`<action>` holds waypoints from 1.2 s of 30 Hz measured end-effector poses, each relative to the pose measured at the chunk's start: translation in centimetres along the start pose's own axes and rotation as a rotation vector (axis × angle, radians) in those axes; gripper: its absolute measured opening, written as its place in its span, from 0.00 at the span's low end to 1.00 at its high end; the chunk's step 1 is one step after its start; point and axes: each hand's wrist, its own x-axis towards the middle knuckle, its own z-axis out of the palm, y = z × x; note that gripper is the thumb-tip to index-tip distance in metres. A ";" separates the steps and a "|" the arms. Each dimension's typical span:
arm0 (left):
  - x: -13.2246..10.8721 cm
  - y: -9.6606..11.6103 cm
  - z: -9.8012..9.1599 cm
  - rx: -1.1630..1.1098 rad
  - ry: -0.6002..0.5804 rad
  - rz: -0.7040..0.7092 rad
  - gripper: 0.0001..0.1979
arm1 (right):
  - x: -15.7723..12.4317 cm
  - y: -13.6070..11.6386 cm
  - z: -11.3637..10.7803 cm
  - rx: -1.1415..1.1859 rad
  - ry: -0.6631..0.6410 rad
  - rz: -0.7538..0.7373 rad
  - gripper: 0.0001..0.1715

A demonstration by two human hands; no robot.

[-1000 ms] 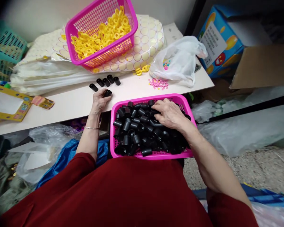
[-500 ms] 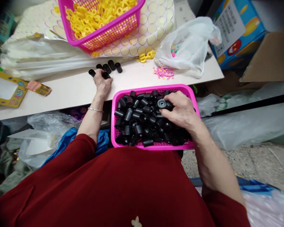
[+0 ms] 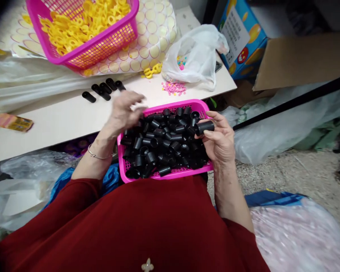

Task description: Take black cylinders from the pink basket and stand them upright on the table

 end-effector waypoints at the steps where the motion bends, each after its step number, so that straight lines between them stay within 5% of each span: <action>1: -0.1 2.2 1.2 0.006 -0.244 0.158 0.08 | -0.1 0.1 -0.2 0.010 -0.003 0.003 0.23; 3: -0.1 5.6 3.4 0.135 -0.624 0.465 0.11 | -0.3 0.4 -0.7 0.044 -0.030 0.022 0.20; 6: 0.3 8.0 5.5 0.378 -0.831 0.670 0.15 | -0.7 0.8 -1.5 0.128 -0.089 0.031 0.18; 14: 0.8 8.8 4.8 0.544 -0.922 0.649 0.09 | -1.2 0.7 -1.6 0.345 -0.064 0.082 0.21; 20: -0.2 7.8 4.7 0.243 -1.012 0.599 0.07 | -1.5 0.3 -0.4 0.281 0.036 0.044 0.22; 24: 0.3 5.2 4.1 0.064 -0.844 0.480 0.09 | -1.8 0.6 -0.2 0.287 0.046 0.056 0.21; 28: 2.1 2.1 2.9 0.205 -0.583 0.246 0.10 | -1.6 1.1 -0.1 0.287 0.067 0.082 0.22; 32: 3.1 0.7 2.7 0.392 -0.714 0.154 0.13 | -1.5 1.2 0.1 0.236 0.063 0.069 0.21; 36: 2.9 1.6 3.3 0.442 -0.746 0.072 0.14 | -1.4 1.1 0.7 0.160 0.028 0.004 0.21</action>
